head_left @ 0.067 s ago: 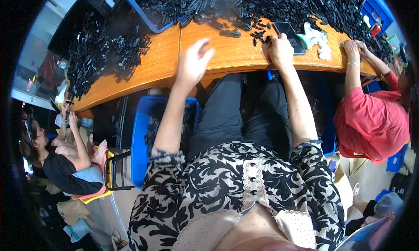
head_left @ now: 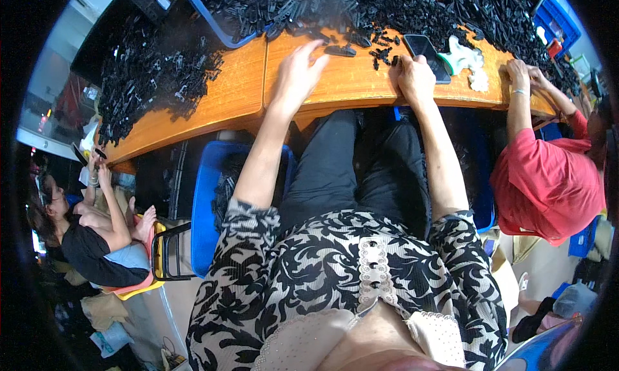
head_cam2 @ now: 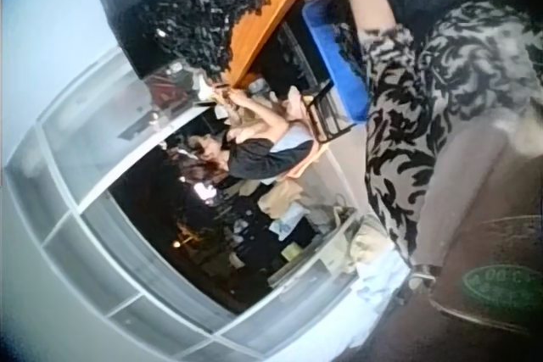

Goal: The person inspects and assembles small black rubber components by hand at an industrial workstation.

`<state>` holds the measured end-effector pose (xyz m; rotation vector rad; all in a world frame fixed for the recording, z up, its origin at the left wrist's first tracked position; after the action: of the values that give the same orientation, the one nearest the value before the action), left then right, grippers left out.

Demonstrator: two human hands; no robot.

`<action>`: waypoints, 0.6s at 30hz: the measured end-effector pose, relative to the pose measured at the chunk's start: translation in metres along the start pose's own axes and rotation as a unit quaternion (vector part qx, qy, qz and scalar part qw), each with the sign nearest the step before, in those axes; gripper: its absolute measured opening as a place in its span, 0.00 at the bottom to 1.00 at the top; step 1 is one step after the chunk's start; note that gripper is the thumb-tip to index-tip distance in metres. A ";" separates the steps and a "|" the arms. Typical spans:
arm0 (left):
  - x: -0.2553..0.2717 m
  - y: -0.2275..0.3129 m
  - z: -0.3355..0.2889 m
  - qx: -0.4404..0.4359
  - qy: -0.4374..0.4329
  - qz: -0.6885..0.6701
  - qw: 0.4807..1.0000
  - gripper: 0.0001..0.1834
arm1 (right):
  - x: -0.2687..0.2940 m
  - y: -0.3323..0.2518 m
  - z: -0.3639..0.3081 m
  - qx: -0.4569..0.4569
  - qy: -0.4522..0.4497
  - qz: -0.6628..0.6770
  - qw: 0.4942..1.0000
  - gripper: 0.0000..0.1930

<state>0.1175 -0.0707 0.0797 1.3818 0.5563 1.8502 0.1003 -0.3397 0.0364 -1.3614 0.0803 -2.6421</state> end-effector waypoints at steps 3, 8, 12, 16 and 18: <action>-0.026 -0.009 0.031 -0.123 0.063 0.124 0.983 0.20 | 0.003 -0.014 -0.006 0.045 0.044 0.019 0.998 0.06; -0.042 -0.014 0.015 -0.091 0.050 0.101 0.989 0.16 | 0.014 -0.011 -0.024 0.106 0.054 0.067 0.991 0.04; -0.036 -0.025 -0.008 0.018 -0.008 0.000 1.000 0.14 | 0.031 -0.013 -0.032 0.116 0.064 0.109 0.985 0.04; -0.031 -0.023 -0.043 0.059 -0.078 -0.137 0.986 0.16 | 0.025 -0.028 -0.049 0.063 0.038 0.340 0.937 0.07; -0.023 -0.025 -0.061 0.064 -0.109 -0.287 0.949 0.15 | 0.054 -0.069 -0.055 0.075 0.054 0.418 0.904 0.06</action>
<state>0.0706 -0.0678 0.0276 1.3067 0.8671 1.1965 0.0160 -0.2824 0.0564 -0.8459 0.3736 -1.9322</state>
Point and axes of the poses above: each hand's wrist, its own z-axis towards the middle knuckle, its own x-axis out of the back of the hand, y = z × x, the point moved 9 cm from there along z, towards the middle knuckle, and after that the axes turned 11 degrees about x, right-handed, at the moved point
